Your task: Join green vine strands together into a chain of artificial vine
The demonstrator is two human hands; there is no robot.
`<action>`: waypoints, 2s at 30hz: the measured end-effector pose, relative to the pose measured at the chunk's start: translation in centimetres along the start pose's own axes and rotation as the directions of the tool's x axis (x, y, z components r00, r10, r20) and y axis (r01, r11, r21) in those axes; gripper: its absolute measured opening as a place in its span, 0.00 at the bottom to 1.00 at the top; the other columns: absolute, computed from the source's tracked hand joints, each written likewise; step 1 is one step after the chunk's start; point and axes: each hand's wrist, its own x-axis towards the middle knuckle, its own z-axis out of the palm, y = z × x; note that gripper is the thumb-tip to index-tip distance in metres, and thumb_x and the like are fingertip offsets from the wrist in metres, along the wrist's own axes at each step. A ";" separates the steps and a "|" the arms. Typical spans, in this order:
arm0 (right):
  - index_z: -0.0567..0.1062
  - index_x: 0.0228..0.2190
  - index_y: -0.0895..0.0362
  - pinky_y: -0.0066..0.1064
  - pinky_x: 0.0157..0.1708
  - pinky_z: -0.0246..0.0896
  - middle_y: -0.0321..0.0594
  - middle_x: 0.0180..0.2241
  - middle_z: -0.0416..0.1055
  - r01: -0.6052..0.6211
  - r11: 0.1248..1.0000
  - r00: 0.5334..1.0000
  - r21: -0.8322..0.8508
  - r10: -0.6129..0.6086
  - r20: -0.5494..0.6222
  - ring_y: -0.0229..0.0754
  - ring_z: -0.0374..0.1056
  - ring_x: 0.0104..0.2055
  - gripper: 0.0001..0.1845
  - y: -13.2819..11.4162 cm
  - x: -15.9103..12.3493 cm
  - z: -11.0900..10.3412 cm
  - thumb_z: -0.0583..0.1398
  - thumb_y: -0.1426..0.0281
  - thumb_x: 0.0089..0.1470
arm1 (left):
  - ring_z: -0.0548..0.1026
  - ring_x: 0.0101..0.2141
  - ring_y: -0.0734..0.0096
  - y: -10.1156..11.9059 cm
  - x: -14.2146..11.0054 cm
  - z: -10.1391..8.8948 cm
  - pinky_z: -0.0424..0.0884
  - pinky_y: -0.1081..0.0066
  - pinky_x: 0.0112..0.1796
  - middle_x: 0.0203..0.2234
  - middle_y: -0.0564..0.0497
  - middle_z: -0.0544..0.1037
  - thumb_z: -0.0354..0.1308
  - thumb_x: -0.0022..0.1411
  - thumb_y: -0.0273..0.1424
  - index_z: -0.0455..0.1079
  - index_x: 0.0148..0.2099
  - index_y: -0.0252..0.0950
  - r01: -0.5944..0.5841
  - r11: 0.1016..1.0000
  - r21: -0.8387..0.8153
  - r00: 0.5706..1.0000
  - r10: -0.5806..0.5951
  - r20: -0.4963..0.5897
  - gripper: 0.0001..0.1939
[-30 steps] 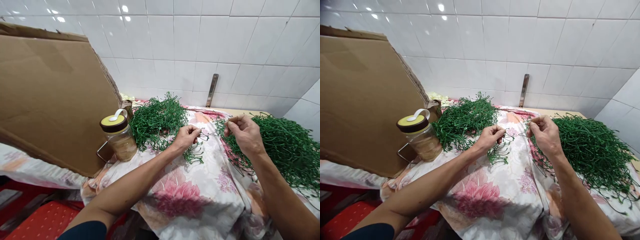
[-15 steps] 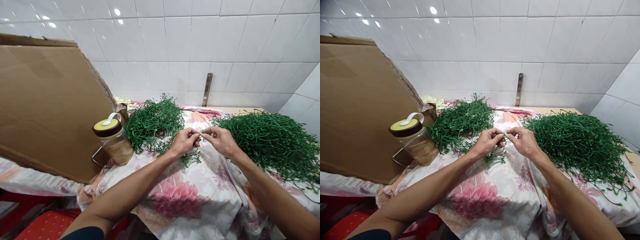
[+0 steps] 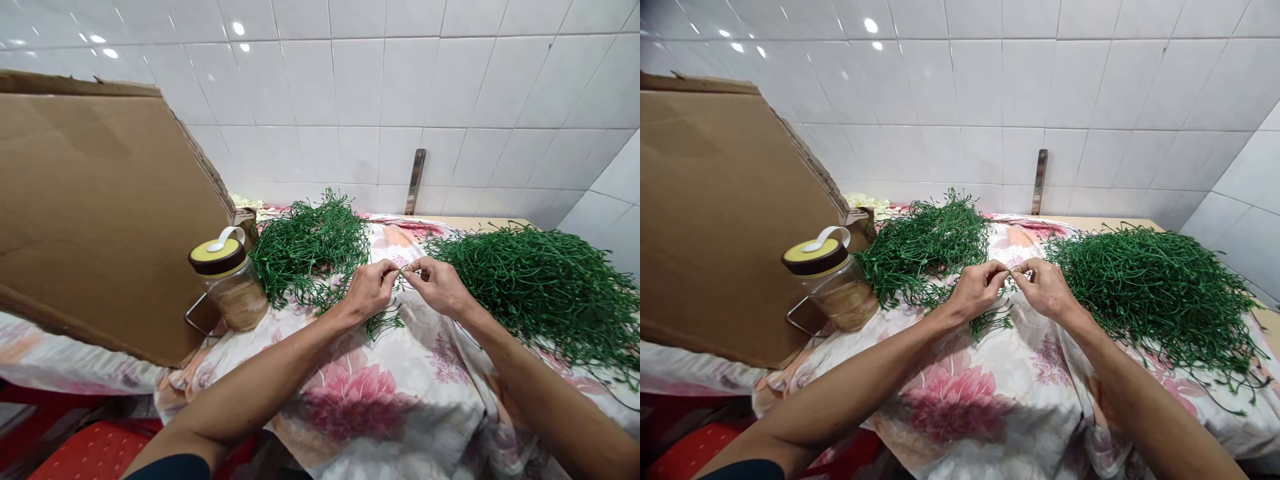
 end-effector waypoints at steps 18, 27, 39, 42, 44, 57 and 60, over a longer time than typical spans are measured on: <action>0.81 0.31 0.55 0.29 0.27 0.55 0.36 0.23 0.74 -0.085 0.993 0.996 -0.084 0.088 0.032 0.39 0.65 0.24 0.11 0.3 0.0 1.1 0.60 0.63 0.52 | 0.72 0.26 0.71 -0.5 -0.2 0.4 0.62 0.72 0.30 0.29 0.49 0.80 0.53 0.66 0.32 0.75 0.40 0.36 -0.070 0.974 0.217 0.998 0.070 0.006 0.09; 0.77 0.29 0.56 0.30 0.28 0.53 0.41 0.27 0.75 -0.047 0.968 0.999 -0.245 0.051 0.011 0.42 0.67 0.27 0.08 -0.1 0.3 1.6 0.58 0.68 0.52 | 0.72 0.28 0.68 -0.8 -0.7 0.9 0.61 0.71 0.29 0.30 0.46 0.77 0.47 0.69 0.30 0.69 0.38 0.35 -0.251 0.848 0.467 0.967 0.246 0.071 0.10; 0.74 0.31 0.57 0.28 0.19 0.47 0.41 0.30 0.76 -0.011 0.928 0.965 0.372 0.107 -0.239 0.33 0.54 0.20 0.12 1.3 1.0 -4.7 0.63 0.60 0.53 | 0.67 0.23 0.76 -0.9 0.8 0.0 0.60 0.75 0.26 0.21 0.54 0.71 0.58 0.63 0.41 0.74 0.31 0.33 0.194 0.950 -0.245 0.978 -0.206 -0.028 0.16; 0.72 0.33 0.55 0.26 0.17 0.42 0.35 0.26 0.73 -0.046 0.791 0.984 0.610 0.141 -0.109 0.31 0.49 0.18 0.14 0.3 0.8 -4.8 0.65 0.58 0.52 | 0.67 0.21 0.77 -1.1 1.0 0.1 0.60 0.75 0.24 0.21 0.54 0.73 0.59 0.61 0.42 0.75 0.32 0.32 0.257 0.915 -0.311 0.964 -0.266 0.014 0.17; 0.72 0.36 0.54 0.25 0.16 0.42 0.33 0.25 0.70 -0.130 0.719 0.986 0.683 0.163 0.016 0.31 0.50 0.18 0.17 -0.1 0.6 -4.3 0.67 0.56 0.50 | 0.67 0.20 0.78 -1.1 1.1 0.2 0.60 0.75 0.23 0.22 0.52 0.74 0.60 0.60 0.42 0.75 0.32 0.32 0.271 0.889 -0.369 0.959 -0.282 0.025 0.17; 0.78 0.35 0.57 0.28 0.24 0.50 0.33 0.23 0.69 0.077 0.995 0.997 0.070 -0.075 -0.028 0.34 0.55 0.21 0.18 -0.6 -0.9 0.3 0.61 0.54 0.59 | 0.73 0.20 0.78 -1.2 1.0 0.6 0.68 0.77 0.22 0.25 0.51 0.77 0.64 0.58 0.40 0.73 0.36 0.32 0.242 0.795 -0.556 0.952 -0.307 -0.025 0.14; 0.80 0.39 0.57 0.28 0.24 0.50 0.32 0.20 0.68 0.099 0.995 0.993 -0.028 -0.101 -0.062 0.33 0.53 0.18 0.17 -0.8 -1.1 0.8 0.62 0.56 0.59 | 0.75 0.20 0.76 -0.8 1.0 0.6 0.69 0.77 0.22 0.25 0.51 0.77 0.64 0.58 0.38 0.72 0.37 0.32 0.248 0.772 -0.585 0.947 -0.321 -0.023 0.13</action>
